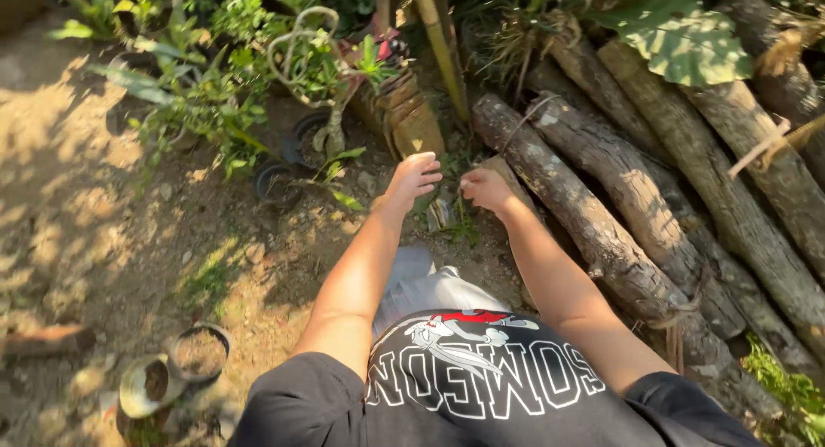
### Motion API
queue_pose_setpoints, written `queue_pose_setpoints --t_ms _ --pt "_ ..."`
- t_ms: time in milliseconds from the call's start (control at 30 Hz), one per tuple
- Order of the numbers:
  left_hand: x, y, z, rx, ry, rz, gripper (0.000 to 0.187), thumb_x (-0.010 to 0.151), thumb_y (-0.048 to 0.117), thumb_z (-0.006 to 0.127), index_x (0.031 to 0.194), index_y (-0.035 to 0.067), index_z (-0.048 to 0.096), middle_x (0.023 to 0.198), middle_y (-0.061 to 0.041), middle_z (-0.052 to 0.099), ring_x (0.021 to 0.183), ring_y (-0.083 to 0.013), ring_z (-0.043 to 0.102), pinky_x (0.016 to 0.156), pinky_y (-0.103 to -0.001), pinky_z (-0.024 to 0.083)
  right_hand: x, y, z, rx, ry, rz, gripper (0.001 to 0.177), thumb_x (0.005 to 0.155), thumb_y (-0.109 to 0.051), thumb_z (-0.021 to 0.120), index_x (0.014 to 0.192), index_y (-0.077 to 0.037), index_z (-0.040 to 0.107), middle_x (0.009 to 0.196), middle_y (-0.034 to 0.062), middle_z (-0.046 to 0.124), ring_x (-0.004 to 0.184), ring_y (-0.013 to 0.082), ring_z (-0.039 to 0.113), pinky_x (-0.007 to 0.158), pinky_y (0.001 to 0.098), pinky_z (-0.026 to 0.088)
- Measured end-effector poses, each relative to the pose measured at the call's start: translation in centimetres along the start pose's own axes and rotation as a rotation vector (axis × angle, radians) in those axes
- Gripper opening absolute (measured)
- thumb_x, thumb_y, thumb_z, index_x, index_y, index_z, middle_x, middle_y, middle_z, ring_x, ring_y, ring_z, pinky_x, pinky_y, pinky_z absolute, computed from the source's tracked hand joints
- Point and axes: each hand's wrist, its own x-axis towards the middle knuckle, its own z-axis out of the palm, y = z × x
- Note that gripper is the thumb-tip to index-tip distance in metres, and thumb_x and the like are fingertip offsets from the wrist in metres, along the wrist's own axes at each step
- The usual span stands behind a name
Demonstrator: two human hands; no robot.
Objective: The person is gardening by handling soil and checking on potted plants in an outdoor area.
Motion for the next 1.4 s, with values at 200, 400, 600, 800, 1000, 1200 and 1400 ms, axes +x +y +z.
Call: queue_pose_setpoints --t_ms 200,400,600,800,1000,1200,1400 --pt "-2.3 -2.6 -9.6 -0.058 0.265 0.098 0.055 0.092 0.045 0.06 0.139 0.016 0.061 0.136 -0.009 0.07 0.113 -0.0244 0.071 0.09 -0.042 0.052 3.0 -5.4 5.2 -0.115 -0.107 -0.068 0.035 0.098 -0.03 0.067 0.128 -0.011 0.068 0.114 0.0035 0.074 0.1 0.0178 0.073 0.08 0.0353 0.056" --pt "-6.5 -2.6 -15.1 -0.187 0.426 0.161 0.056 0.094 0.036 0.058 0.142 0.007 0.056 0.142 -0.016 0.065 0.124 -0.0312 0.065 0.106 -0.048 0.048 2.1 -9.8 9.4 -0.319 -0.33 -0.106 0.035 0.099 -0.031 0.067 0.128 -0.01 0.068 0.119 0.0059 0.073 0.108 0.0199 0.071 0.088 0.0398 0.058" --pt "-6.4 -3.2 -17.5 -0.323 0.419 0.115 0.06 0.095 0.037 0.057 0.146 0.008 0.049 0.145 -0.017 0.059 0.128 -0.0362 0.061 0.11 -0.053 0.042 2.6 -12.3 10.3 -0.485 -0.382 0.01 0.041 0.1 -0.033 0.065 0.135 -0.012 0.064 0.126 0.0077 0.069 0.114 0.0216 0.067 0.094 0.0435 0.057" --pt "-6.9 -5.7 -19.9 -0.356 0.468 0.145 0.062 0.094 0.039 0.057 0.147 0.008 0.048 0.145 -0.017 0.06 0.125 -0.0348 0.063 0.107 -0.051 0.044 2.4 -13.3 12.2 -0.457 -0.422 -0.08 0.041 0.101 -0.031 0.064 0.136 -0.01 0.063 0.128 0.0076 0.069 0.116 0.0231 0.068 0.094 0.0453 0.055" --pt "-6.3 -8.7 -23.3 -0.43 0.518 0.139 0.06 0.094 0.039 0.056 0.146 0.009 0.051 0.143 -0.014 0.063 0.122 -0.0316 0.065 0.105 -0.049 0.046 2.8 -13.2 13.3 -0.493 -0.493 -0.058 0.042 0.1 -0.034 0.064 0.135 -0.012 0.064 0.129 0.0054 0.069 0.115 0.0197 0.068 0.094 0.0405 0.056" --pt "-6.7 -7.8 -28.0 -0.5 0.64 0.092 0.055 0.093 0.035 0.058 0.141 0.009 0.055 0.138 -0.012 0.066 0.117 -0.0309 0.067 0.101 -0.047 0.049 5.9 -14.3 15.5 -0.398 -0.44 -0.056 0.038 0.101 -0.031 0.064 0.132 -0.01 0.064 0.126 0.0073 0.071 0.115 0.0208 0.07 0.094 0.0407 0.056" --pt "-5.6 -5.5 -32.5 -0.525 0.591 0.081 0.051 0.098 0.034 0.056 0.143 0.011 0.053 0.136 -0.009 0.066 0.117 -0.0257 0.067 0.102 -0.042 0.049 10.6 -15.1 20.5 -0.392 -0.419 0.011 0.038 0.101 -0.029 0.063 0.133 -0.007 0.065 0.123 0.0085 0.071 0.114 0.0216 0.069 0.096 0.0427 0.056"
